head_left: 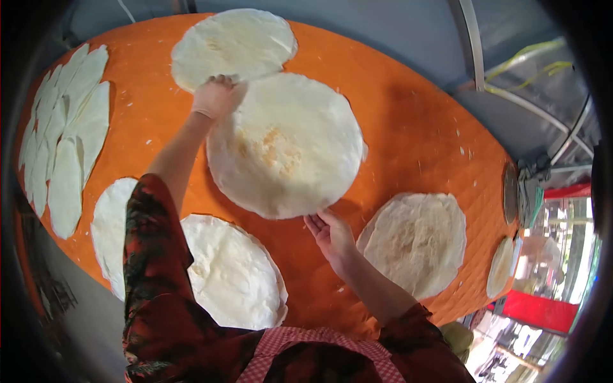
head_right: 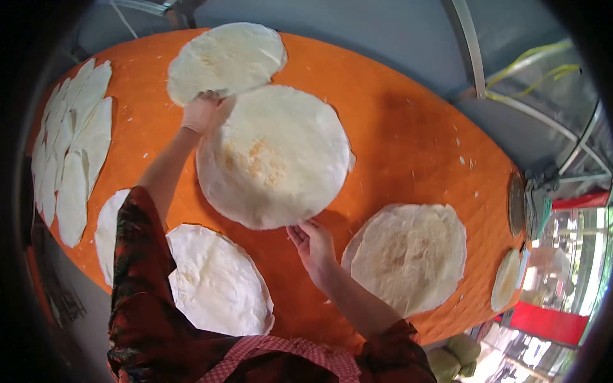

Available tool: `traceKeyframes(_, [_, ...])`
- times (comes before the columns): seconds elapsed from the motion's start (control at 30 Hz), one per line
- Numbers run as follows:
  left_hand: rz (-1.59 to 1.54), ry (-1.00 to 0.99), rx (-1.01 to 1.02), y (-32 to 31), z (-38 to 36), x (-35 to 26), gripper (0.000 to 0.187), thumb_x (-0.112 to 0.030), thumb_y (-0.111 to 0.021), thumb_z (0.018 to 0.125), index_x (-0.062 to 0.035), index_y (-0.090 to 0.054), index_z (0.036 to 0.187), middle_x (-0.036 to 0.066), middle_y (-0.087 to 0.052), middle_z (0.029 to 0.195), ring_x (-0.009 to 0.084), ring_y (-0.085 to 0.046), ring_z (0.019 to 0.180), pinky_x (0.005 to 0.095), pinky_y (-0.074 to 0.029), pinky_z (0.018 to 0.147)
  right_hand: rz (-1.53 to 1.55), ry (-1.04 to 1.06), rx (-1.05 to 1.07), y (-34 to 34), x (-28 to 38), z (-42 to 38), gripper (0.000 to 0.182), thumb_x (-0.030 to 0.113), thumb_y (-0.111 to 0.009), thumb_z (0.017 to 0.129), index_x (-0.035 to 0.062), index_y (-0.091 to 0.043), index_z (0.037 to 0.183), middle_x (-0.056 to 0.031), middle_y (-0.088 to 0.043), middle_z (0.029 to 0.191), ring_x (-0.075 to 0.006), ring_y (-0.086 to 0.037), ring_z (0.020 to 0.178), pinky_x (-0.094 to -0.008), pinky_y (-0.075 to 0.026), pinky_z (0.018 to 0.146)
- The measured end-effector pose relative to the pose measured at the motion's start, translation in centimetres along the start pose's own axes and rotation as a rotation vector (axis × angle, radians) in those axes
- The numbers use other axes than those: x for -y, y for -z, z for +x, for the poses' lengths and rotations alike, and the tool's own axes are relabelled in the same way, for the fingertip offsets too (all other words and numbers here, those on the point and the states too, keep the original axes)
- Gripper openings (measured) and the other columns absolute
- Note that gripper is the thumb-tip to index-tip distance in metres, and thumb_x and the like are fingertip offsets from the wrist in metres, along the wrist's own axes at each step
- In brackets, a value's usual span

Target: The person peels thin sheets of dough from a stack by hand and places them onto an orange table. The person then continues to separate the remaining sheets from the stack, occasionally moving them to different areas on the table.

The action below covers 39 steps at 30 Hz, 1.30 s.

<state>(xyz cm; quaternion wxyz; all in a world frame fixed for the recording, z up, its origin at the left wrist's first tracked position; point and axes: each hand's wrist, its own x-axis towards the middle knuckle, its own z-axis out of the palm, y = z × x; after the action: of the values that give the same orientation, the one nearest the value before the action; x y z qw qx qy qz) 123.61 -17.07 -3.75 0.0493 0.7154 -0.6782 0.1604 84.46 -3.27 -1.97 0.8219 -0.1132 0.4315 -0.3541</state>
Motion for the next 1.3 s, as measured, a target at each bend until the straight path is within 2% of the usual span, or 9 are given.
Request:
traceKeyframes(0.13, [-0.151, -0.017, -0.065, 7.3, -2.9, -3.8, 0.013, -0.014, -0.055, 0.080, -0.0057, -0.060, 0.089, 0.013, -0.062, 0.089, 0.0311, -0.062, 0.084, 0.0419, -0.052, 0.069, 0.164, 0.007, -0.037, -2.6, 0.5, -1.0, 0.027, 0.021, -0.054, 0.094, 0.0062, -0.050, 0.117, -0.0033, -0.058, 0.108, -0.0142, -0.056, 0.099, -0.0316, -0.046, 0.090])
traceKeyframes(0.23, [-0.328, -0.145, -0.044, 12.9, -9.5, -11.1, 0.004, -0.004, -0.055, 0.078, -0.0036, -0.054, 0.082, 0.014, -0.056, 0.081, 0.0333, -0.059, 0.070, 0.0424, -0.050, 0.060, -0.022, 0.007, -0.108, -3.8, 1.6, -1.0, 0.021, 0.019, -0.056, 0.092, 0.0080, -0.053, 0.110, -0.0010, -0.058, 0.099, -0.0114, -0.057, 0.093, -0.0269, -0.048, 0.083])
traceKeyframes(0.47, [-0.744, -0.071, 0.052, 21.8, -21.2, -23.0, 0.010, 0.000, -0.058, 0.073, -0.0016, -0.057, 0.084, 0.019, -0.060, 0.112, 0.0327, -0.064, 0.081, 0.0392, -0.053, 0.064, -0.109, 0.257, 0.049, 0.4, 0.6, -9.7, 0.039, 0.017, -0.063, 0.085, 0.0003, -0.049, 0.117, -0.0067, -0.059, 0.105, -0.0164, -0.059, 0.095, -0.0340, -0.049, 0.078])
traceKeyframes(0.63, [-0.787, -0.120, 0.042, 20.7, -24.6, -31.4, 0.015, 0.000, -0.058, 0.077, 0.0004, -0.060, 0.091, 0.019, -0.061, 0.108, 0.0333, -0.062, 0.089, 0.0406, -0.052, 0.074, -0.529, 0.364, -0.323, 3.8, -0.9, -9.2, 0.041, 0.012, -0.070, 0.071, 0.0008, -0.055, 0.108, -0.0102, -0.062, 0.094, -0.0199, -0.061, 0.087, -0.0339, -0.049, 0.072])
traceKeyframes(0.87, [-0.880, -0.119, -0.225, 33.2, -27.7, -37.6, 0.015, 0.005, -0.058, 0.078, 0.0024, -0.059, 0.093, 0.020, -0.057, 0.111, 0.0336, -0.057, 0.098, 0.0392, -0.048, 0.081, -0.257, 0.611, 0.044, 6.6, 11.0, -19.4, 0.035, -0.003, -0.064, 0.065, -0.0027, -0.061, 0.100, -0.0117, -0.065, 0.089, -0.0204, -0.062, 0.078, -0.0338, -0.050, 0.069])
traceKeyframes(1.0, [-0.860, -0.219, -0.188, 34.7, -33.9, -40.8, 0.014, 0.006, -0.059, 0.076, 0.0009, -0.058, 0.089, 0.018, -0.059, 0.107, 0.0350, -0.057, 0.097, 0.0404, -0.048, 0.081, -0.413, 0.670, -0.330, 21.3, 14.7, -23.8, 0.039, 0.011, -0.066, 0.063, 0.0007, -0.064, 0.101, -0.0095, -0.066, 0.085, -0.0201, -0.063, 0.071, -0.0314, -0.050, 0.066])
traceKeyframes(1.1, [-0.879, -0.065, -0.013, 31.3, -39.4, -43.3, 0.017, 0.006, -0.062, 0.075, 0.0004, -0.059, 0.090, 0.017, -0.059, 0.105, 0.0349, -0.057, 0.096, 0.0394, -0.048, 0.081, -0.991, 0.695, -0.707, 34.5, 14.5, -21.6, 0.033, 0.011, -0.063, 0.062, 0.0011, -0.064, 0.093, -0.0153, -0.065, 0.088, -0.0273, -0.061, 0.089, -0.0345, -0.048, 0.078])
traceKeyframes(1.13, [-0.874, -0.021, 0.016, 29.8, -41.1, -43.9, 0.017, 0.006, -0.062, 0.074, 0.0003, -0.059, 0.090, 0.017, -0.059, 0.105, 0.0347, -0.057, 0.096, 0.0392, -0.048, 0.081, -1.231, 0.705, -0.860, 36.7, 14.4, -21.2, 0.030, 0.011, -0.063, 0.061, 0.0010, -0.064, 0.090, -0.0170, -0.064, 0.088, -0.0301, -0.058, 0.095, -0.0361, -0.047, 0.083])
traceKeyframes(1.3, [-0.887, 0.215, 0.067, 28.2, -46.6, -45.7, 0.014, 0.004, -0.064, 0.075, 0.0004, -0.060, 0.088, 0.017, -0.060, 0.105, 0.0336, -0.059, 0.095, 0.0380, -0.049, 0.079, -1.289, 0.748, -0.941, 37.9, 14.8, -21.4, 0.031, 0.012, -0.062, 0.062, 0.0004, -0.065, 0.091, -0.0191, -0.062, 0.090, -0.0337, -0.054, 0.103, -0.0387, -0.044, 0.088])
